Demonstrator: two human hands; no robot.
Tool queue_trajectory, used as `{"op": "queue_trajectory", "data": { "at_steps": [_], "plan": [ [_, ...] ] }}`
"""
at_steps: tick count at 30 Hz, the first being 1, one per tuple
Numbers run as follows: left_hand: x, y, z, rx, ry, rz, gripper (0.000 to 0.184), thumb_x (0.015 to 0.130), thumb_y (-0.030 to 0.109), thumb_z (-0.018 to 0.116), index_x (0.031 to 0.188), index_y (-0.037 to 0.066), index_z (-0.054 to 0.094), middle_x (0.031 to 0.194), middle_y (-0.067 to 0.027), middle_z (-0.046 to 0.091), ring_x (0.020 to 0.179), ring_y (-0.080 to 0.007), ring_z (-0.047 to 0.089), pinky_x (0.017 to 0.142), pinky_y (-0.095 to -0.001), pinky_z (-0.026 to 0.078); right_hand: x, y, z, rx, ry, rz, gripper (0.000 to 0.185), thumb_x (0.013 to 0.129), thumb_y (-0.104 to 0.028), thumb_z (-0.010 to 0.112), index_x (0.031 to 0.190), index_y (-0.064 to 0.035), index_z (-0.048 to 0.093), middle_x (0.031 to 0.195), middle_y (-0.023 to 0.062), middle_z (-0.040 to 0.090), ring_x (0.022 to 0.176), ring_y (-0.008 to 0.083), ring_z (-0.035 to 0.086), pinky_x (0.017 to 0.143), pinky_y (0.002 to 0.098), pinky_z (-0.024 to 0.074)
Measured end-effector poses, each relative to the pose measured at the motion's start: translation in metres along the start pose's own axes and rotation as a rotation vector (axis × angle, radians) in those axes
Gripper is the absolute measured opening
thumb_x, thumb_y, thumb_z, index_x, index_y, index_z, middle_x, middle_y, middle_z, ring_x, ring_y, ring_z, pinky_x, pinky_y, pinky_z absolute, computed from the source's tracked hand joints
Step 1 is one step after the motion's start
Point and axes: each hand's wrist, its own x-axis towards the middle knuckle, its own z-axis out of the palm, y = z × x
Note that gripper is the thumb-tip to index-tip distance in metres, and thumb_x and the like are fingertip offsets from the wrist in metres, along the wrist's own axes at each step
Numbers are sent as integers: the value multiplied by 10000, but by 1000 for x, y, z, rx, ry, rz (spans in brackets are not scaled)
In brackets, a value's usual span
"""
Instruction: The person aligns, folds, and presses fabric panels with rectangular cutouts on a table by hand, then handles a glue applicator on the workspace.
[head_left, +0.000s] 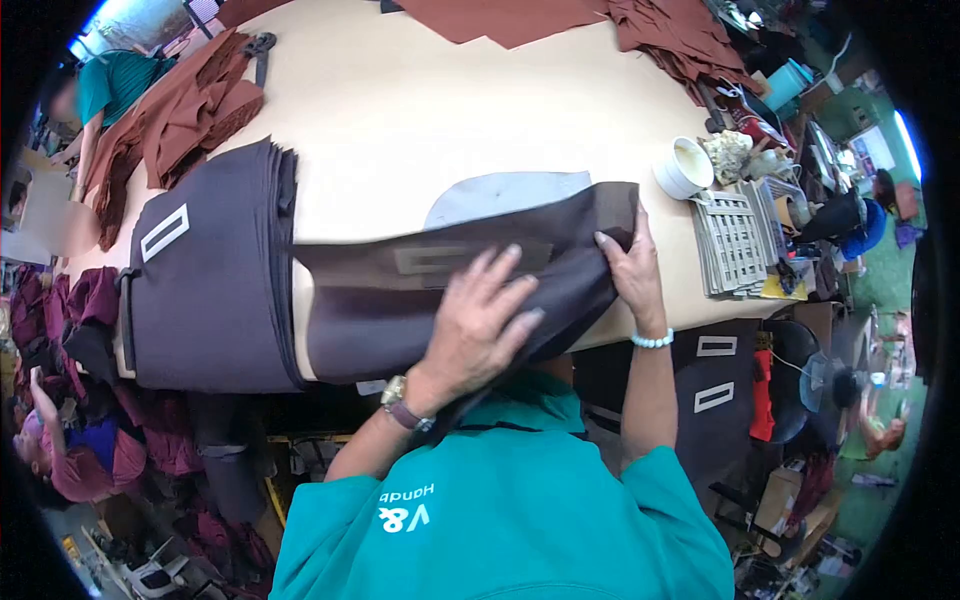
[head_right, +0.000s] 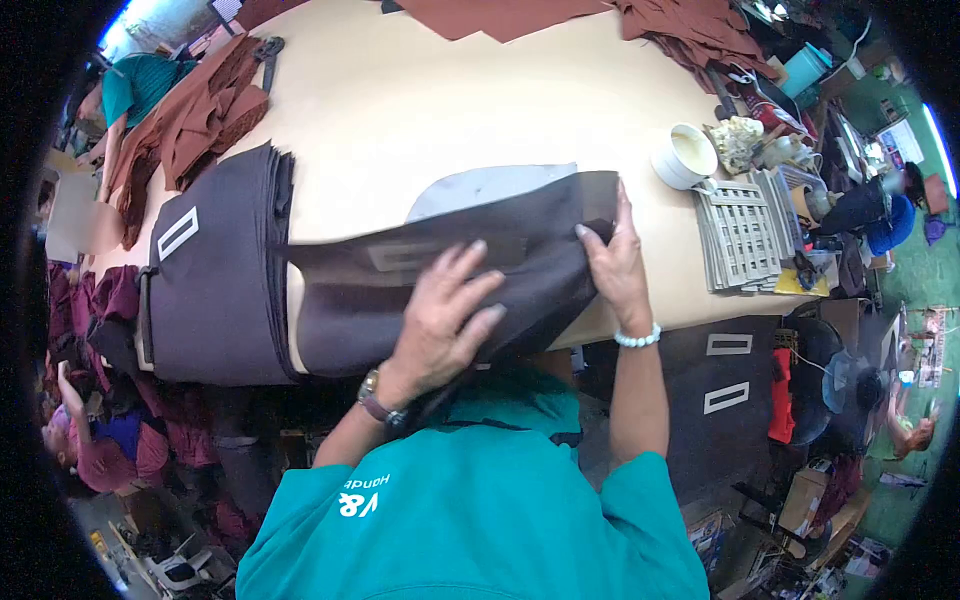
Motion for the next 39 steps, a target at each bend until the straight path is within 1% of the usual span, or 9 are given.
{"op": "queue_trajectory", "data": {
  "at_steps": [7, 12, 15, 19, 23, 28, 32, 35, 39],
  "plan": [
    [11, -52, -11, 535, -46, -182, 547, 885, 373, 509, 1316, 52, 410, 1395, -194, 325, 1318, -374, 240, 1045, -549, 207, 41, 26, -47, -242, 17, -108, 742, 778, -56, 621, 1369, 82, 195, 1324, 272, 398, 1210, 287, 438, 1028, 318, 324],
    [4, -55, -8, 552, -78, -277, 589, 882, 400, 507, 1336, 45, 381, 1422, -185, 283, 1324, -371, 227, 1048, -556, 185, 55, 37, -42, -320, 55, -140, 793, 756, -93, 668, 1377, 57, 199, 1293, 280, 426, 1153, 325, 493, 970, 326, 392],
    [0, -54, -4, 572, -96, -296, 689, 846, 452, 541, 1358, 35, 343, 1441, -184, 244, 1336, -364, 198, 1056, -557, 150, 52, 23, -38, -683, 131, -164, 853, 720, -128, 712, 1391, 16, 206, 1209, 279, 488, 1064, 380, 532, 912, 361, 431],
    [0, -51, -1, 593, -100, -305, 776, 804, 489, 580, 1370, 28, 318, 1450, -185, 224, 1350, -351, 168, 1064, -549, 127, 65, 6, -70, -981, 341, -433, 787, 710, -282, 721, 1353, -39, 339, 1203, 199, 483, 996, 351, 538, 816, 399, 454],
    [0, -50, -1, 591, -105, -308, 781, 799, 480, 589, 1373, 28, 314, 1452, -183, 221, 1352, -349, 165, 1066, -546, 124, 88, 12, -110, -1300, 244, -178, 593, 754, -476, 621, 1158, -44, 587, 1289, 167, 412, 1187, 345, 390, 952, 487, 317],
    [0, -51, -1, 585, -88, -309, 774, 796, 468, 595, 1369, 26, 320, 1451, -181, 228, 1350, -348, 172, 1068, -543, 125, 113, 23, -116, -1276, 54, 102, 793, 723, -697, 466, 1092, -15, 635, 1396, 174, 298, 1299, 411, 217, 1039, 583, 136],
    [-1, -52, 0, 580, -81, -304, 774, 794, 465, 598, 1368, 24, 322, 1450, -182, 231, 1349, -350, 175, 1065, -545, 128, 118, 14, -115, -1237, -63, 201, 755, 746, -674, 470, 1108, -30, 628, 1425, 190, 271, 1325, 424, 168, 1040, 600, 107],
    [0, -52, 0, 571, -70, -300, 772, 795, 462, 599, 1365, 20, 325, 1448, -184, 233, 1347, -353, 179, 1063, -547, 131, 111, 14, -123, -1125, 311, -76, 681, 767, -632, 497, 1117, -60, 618, 1421, 191, 282, 1318, 426, 191, 1038, 598, 116],
    [-1, -52, 0, 579, -71, -291, 762, 799, 456, 597, 1360, 14, 331, 1444, -188, 241, 1344, -356, 187, 1060, -549, 140, 93, 21, -136, -1209, 290, -210, 409, 756, -295, 579, 1117, -104, 603, 1372, 191, 339, 1284, 421, 258, 1019, 602, 175]
  ]
}}
